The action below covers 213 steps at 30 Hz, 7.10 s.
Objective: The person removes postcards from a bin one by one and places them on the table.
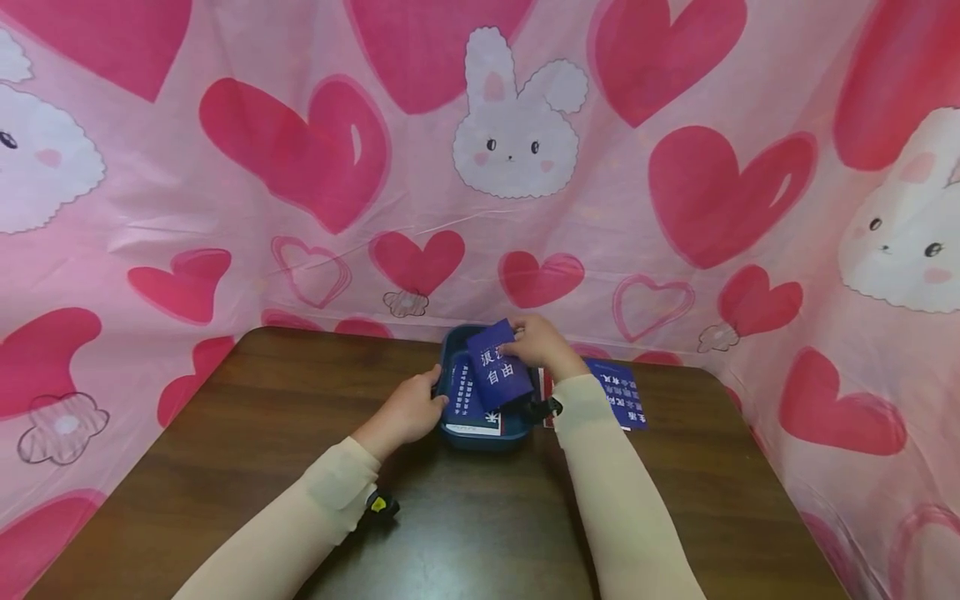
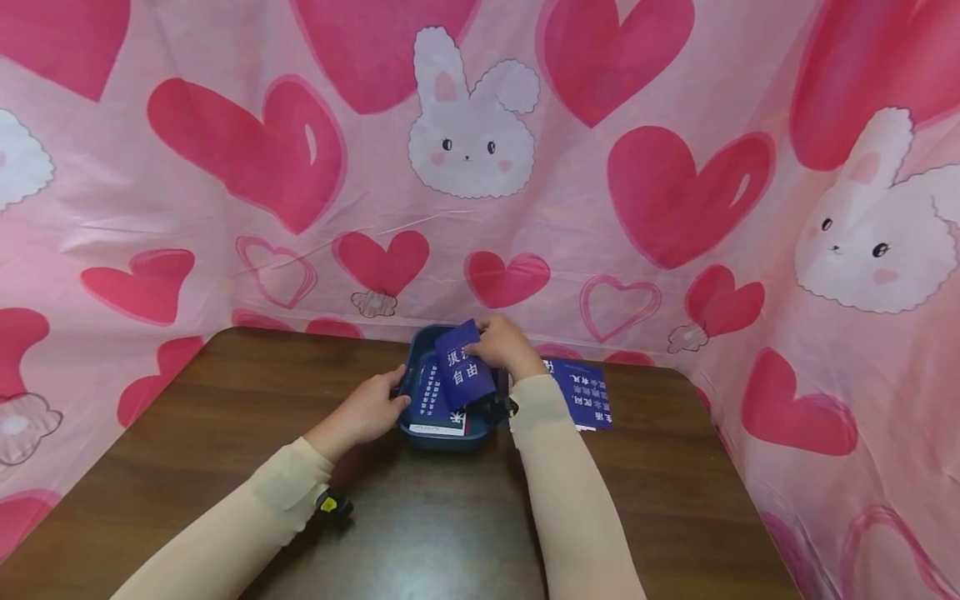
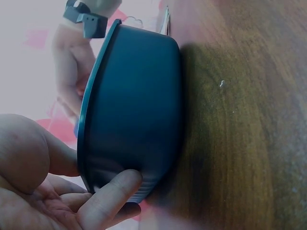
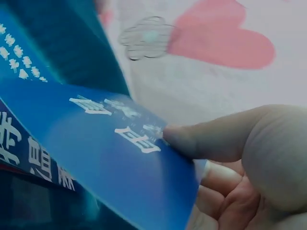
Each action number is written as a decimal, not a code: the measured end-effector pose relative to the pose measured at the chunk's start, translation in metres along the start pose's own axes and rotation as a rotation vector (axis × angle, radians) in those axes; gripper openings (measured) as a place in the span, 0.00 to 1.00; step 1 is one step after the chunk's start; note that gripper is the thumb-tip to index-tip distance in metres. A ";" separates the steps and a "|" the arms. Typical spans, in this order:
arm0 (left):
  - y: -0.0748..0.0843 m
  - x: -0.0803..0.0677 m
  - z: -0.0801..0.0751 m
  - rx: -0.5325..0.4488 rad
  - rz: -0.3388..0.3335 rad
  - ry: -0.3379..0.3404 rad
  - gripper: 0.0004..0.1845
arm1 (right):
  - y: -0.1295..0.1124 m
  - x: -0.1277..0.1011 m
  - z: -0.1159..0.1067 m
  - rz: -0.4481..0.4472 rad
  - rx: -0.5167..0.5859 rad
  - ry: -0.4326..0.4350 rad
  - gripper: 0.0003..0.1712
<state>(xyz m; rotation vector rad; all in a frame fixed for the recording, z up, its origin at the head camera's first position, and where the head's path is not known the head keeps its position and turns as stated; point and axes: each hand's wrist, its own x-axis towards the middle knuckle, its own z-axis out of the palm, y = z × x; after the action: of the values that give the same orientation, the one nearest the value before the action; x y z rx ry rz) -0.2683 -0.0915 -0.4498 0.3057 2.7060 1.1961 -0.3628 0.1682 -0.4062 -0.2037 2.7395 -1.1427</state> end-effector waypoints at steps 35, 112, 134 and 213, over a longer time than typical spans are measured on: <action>-0.002 0.001 0.001 0.009 0.003 -0.007 0.37 | 0.128 -0.079 -0.122 0.358 0.233 0.210 0.36; 0.000 -0.002 0.000 0.014 -0.007 0.000 0.37 | 0.051 -0.060 -0.084 0.050 0.102 0.160 0.38; 0.001 0.001 -0.003 -0.001 0.007 -0.020 0.37 | -0.036 -0.007 0.018 0.122 -0.233 -0.095 0.28; -0.001 0.003 0.000 -0.013 -0.016 -0.029 0.37 | 0.063 -0.070 -0.110 0.164 0.211 0.209 0.35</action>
<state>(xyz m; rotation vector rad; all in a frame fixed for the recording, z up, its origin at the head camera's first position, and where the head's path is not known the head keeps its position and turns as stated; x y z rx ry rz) -0.2716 -0.0906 -0.4508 0.2962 2.6703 1.1952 -0.3208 0.3015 -0.3676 0.1731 2.7164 -1.4660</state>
